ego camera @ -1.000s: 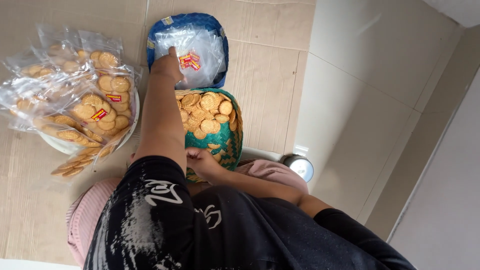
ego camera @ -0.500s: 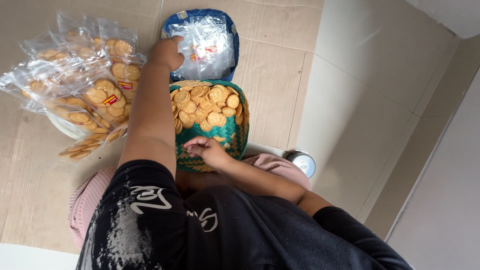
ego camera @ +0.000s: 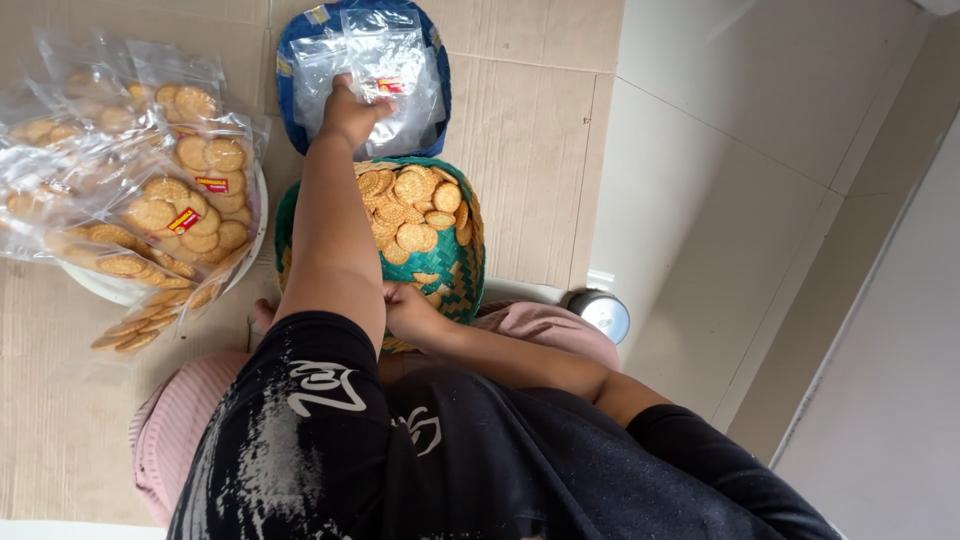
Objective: Manually packaging cookies into small plastic bags from a bulk basket.
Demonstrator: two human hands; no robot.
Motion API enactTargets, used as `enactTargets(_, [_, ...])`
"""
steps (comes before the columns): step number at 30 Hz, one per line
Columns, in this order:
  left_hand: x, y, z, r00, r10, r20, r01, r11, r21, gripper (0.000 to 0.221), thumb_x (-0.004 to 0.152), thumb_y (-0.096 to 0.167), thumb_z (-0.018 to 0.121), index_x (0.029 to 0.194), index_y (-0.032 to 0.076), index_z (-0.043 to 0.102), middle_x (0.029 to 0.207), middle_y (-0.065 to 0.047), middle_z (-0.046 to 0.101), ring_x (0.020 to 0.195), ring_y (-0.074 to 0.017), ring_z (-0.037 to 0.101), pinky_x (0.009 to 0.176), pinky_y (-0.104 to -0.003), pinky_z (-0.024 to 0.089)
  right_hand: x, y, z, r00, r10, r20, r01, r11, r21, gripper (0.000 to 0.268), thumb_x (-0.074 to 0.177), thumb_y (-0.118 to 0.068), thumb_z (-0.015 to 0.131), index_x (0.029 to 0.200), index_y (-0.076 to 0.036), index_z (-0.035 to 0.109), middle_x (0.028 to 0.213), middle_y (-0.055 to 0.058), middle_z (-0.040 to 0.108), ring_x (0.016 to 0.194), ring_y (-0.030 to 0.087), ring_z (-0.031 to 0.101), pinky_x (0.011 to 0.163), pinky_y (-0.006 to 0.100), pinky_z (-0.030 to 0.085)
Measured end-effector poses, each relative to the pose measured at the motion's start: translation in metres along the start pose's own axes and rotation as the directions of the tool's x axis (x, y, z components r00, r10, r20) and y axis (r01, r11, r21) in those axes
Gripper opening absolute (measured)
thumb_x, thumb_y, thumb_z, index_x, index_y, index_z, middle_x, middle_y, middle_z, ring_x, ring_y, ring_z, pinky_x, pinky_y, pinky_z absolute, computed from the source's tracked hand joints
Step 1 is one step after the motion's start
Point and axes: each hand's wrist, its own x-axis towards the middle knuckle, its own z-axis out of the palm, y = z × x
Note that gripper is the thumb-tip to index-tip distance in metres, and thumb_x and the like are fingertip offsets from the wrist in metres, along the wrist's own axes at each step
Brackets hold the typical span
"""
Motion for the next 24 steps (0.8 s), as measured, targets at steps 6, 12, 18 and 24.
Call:
enactTargets(6, [-0.029, 0.02, -0.04, 0.895, 0.394, -0.209, -0.419, 0.904, -0.092, 0.014, 0.104, 0.019, 0.062, 0.104, 0.006, 0.067, 0.093, -0.001, 0.07, 0.076, -0.0117, 0.059, 0.071, -0.028, 0.052, 0.014, 0.005, -0.01, 0.999, -0.018, -0.04, 0.023, 0.994, 0.109, 0.018, 0.102, -0.011, 0.062, 0.115, 0.0, 0.069, 0.112, 0.008, 0.07, 0.095, 0.013, 0.065, 0.088, 0.027, 0.056])
enactTargets(12, [-0.188, 0.004, -0.1, 0.876, 0.44, -0.199, -0.469, 0.873, -0.132, 0.009, 0.101, 0.01, 0.064, 0.103, 0.004, 0.071, 0.087, -0.004, 0.072, 0.077, -0.0114, 0.065, 0.072, -0.023, 0.05, 0.016, -0.013, -0.013, 0.98, -0.066, -0.19, 0.127, 0.936, 0.329, 0.038, 0.108, -0.038, 0.048, 0.126, -0.007, 0.061, 0.1, 0.004, 0.064, 0.082, 0.013, 0.061, 0.074, 0.027, 0.051])
enactTargets(18, [-0.327, -0.049, -0.064, 0.978, 0.105, -0.178, -0.154, 0.944, -0.291, 0.02, 0.1, 0.028, 0.065, 0.105, 0.01, 0.072, 0.082, -0.007, 0.071, 0.09, -0.017, 0.066, 0.089, -0.035, 0.053, 0.01, 0.02, -0.013, 0.979, -0.202, -0.011, 0.199, 0.952, 0.231, 0.036, 0.1, -0.027, 0.073, 0.12, 0.002, 0.069, 0.094, 0.01, 0.072, 0.085, 0.021, 0.076, 0.071, 0.038, 0.065])
enactTargets(24, [-0.357, -0.047, -0.048, 0.979, 0.188, -0.079, -0.202, 0.838, -0.508, 0.033, 0.101, 0.028, 0.072, 0.106, -0.004, 0.066, 0.1, -0.021, 0.074, 0.102, -0.0266, 0.072, 0.09, -0.043, 0.059, -0.032, -0.004, -0.003, 0.997, -0.056, -0.043, 0.063, 0.983, 0.173, 0.025, 0.091, -0.02, 0.08, 0.084, 0.002, 0.071, 0.065, 0.011, 0.069, 0.055, 0.017, 0.07, 0.053, 0.032, 0.063])
